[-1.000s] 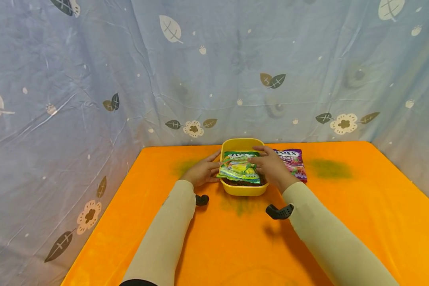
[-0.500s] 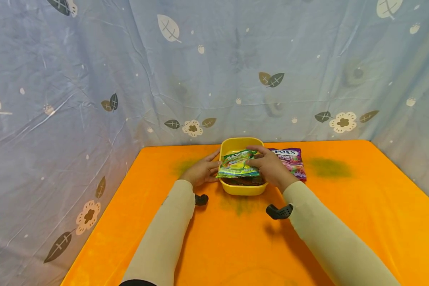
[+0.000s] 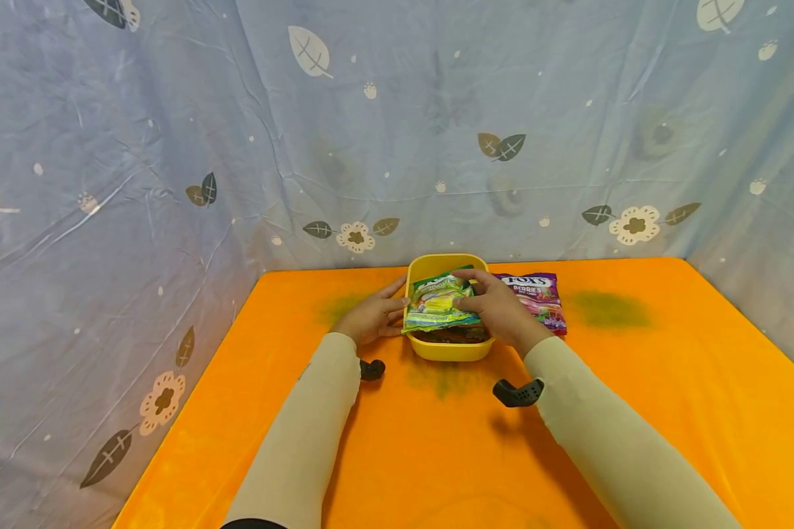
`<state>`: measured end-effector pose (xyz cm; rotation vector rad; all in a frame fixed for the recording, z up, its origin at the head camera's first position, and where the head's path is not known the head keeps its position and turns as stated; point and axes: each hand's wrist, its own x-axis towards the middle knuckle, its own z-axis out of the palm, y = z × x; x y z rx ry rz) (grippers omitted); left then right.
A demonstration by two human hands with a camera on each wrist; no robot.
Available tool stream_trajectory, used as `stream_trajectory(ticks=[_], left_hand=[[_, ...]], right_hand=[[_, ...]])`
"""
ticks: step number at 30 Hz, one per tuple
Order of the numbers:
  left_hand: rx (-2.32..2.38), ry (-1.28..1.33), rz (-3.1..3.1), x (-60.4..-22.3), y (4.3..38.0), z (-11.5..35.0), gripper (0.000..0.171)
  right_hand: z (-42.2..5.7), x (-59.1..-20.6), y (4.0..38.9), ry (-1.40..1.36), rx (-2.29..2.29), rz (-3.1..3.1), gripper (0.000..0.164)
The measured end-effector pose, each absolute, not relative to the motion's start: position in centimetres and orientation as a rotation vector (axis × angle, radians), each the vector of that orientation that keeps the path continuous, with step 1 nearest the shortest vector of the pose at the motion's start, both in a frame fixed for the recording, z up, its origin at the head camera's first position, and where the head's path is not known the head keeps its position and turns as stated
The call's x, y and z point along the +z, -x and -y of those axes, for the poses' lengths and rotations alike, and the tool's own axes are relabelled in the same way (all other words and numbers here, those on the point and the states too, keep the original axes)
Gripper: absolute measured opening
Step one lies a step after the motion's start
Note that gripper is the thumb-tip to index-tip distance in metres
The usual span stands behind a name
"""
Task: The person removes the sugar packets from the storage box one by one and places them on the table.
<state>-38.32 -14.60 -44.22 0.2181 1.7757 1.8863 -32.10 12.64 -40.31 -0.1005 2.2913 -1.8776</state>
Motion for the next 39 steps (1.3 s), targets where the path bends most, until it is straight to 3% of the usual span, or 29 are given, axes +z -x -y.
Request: stream_trajectory(ticks=[15,39], left_hand=[[1.896,-0.22,-1.768,-44.38,38.28,14.62,0.071],[1.84,-0.194,-1.802,-44.06,38.43,14.33,0.073]], right_hand=[[-12.58,-40.81,31.91,0.122,-2.103,-2.185,0.069],[-13.06,-39.95,31.57,0.126,-2.04,-2.372,0.07]])
